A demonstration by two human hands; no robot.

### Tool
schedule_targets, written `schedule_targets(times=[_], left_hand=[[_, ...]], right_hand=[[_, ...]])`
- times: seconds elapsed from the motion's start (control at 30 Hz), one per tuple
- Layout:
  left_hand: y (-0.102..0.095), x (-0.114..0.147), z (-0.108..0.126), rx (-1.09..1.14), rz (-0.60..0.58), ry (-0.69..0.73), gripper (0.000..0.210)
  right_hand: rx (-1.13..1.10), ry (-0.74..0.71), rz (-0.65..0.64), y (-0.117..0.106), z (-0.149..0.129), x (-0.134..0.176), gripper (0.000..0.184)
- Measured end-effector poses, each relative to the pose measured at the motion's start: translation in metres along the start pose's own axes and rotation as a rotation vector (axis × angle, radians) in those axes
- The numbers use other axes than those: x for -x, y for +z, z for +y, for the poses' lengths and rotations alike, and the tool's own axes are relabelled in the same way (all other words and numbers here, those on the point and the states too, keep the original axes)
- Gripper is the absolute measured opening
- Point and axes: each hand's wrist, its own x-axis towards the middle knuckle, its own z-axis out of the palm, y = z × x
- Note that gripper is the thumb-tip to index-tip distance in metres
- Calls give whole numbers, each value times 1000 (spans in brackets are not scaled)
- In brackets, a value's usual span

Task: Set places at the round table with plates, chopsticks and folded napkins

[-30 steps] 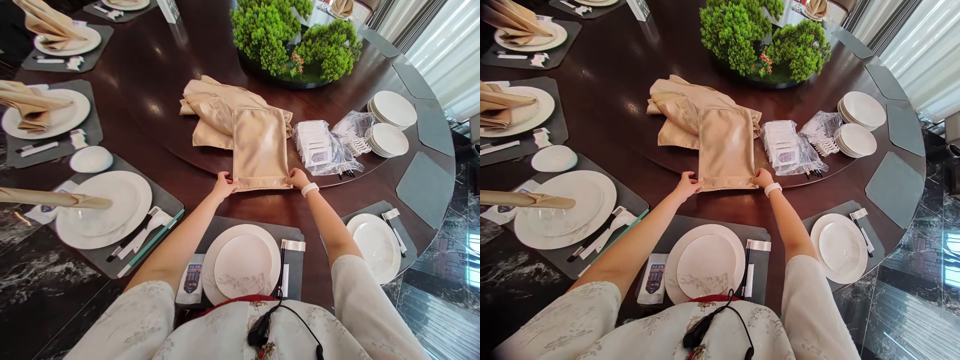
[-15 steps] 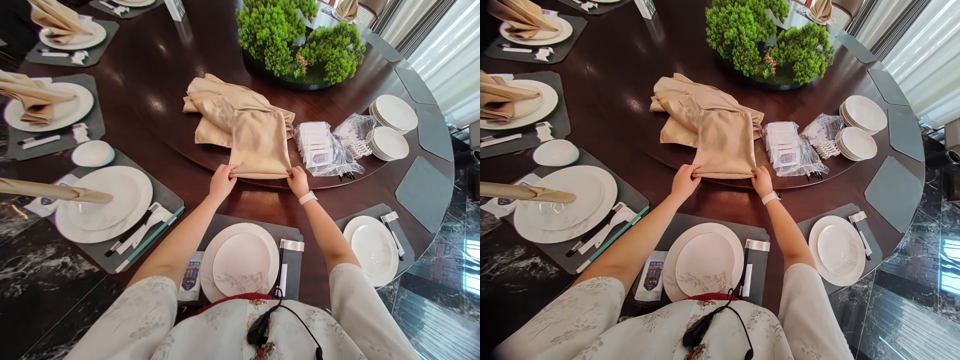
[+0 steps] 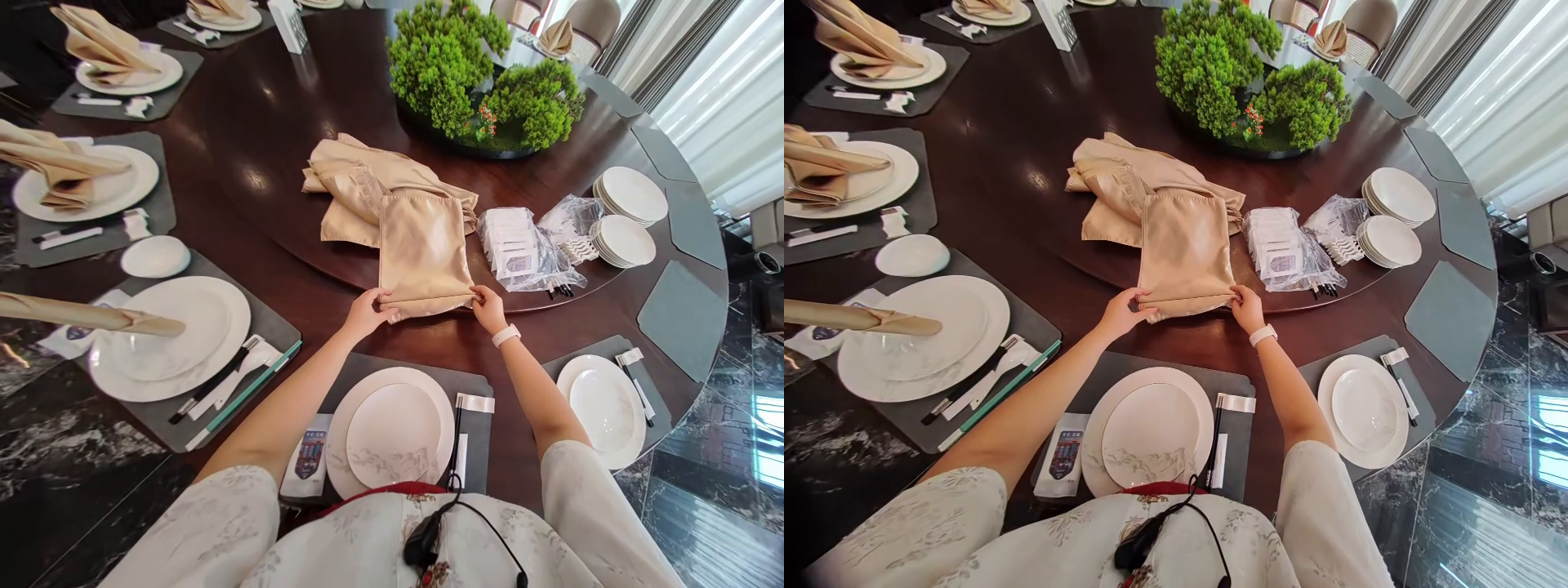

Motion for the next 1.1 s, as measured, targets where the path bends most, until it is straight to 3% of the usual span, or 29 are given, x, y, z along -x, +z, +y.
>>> schedule_targets(times=[0.17, 0.27, 0.37, 0.5, 0.57, 0.67, 0.8, 0.87, 1.03, 1.1], left_hand=[[-5, 5, 8, 416, -47, -170, 65], [-13, 10, 27, 502, -51, -202, 82], [-18, 13, 59, 536, -75, -173, 79], [-15, 15, 112, 576, -201, -63, 66], [-15, 16, 132, 584, -236, 2, 61], [-26, 20, 146, 619, -238, 32, 56], [-52, 33, 147, 683, -286, 8, 55], [-59, 42, 148, 656, -300, 26, 51], [-46, 51, 155, 413, -384, 97, 42], [-45, 34, 160, 342, -296, 50, 28]], right_hand=[[-230, 193, -263, -7, -9, 11, 51], [-77, 238, -227, -5, -25, 16, 56], [132, 0, -115, 2, -61, 21, 59], [-12, -440, -304, 12, -129, 21, 73], [-55, -572, -392, 12, -158, 18, 63], [-43, -582, -433, 3, -183, 16, 39], [3, -523, -383, -13, -190, 24, 15], [-28, -493, -312, -16, -194, 31, 13], [-180, -403, -180, -15, -219, 38, 23], [-140, -453, -169, -17, -228, 36, 25]])
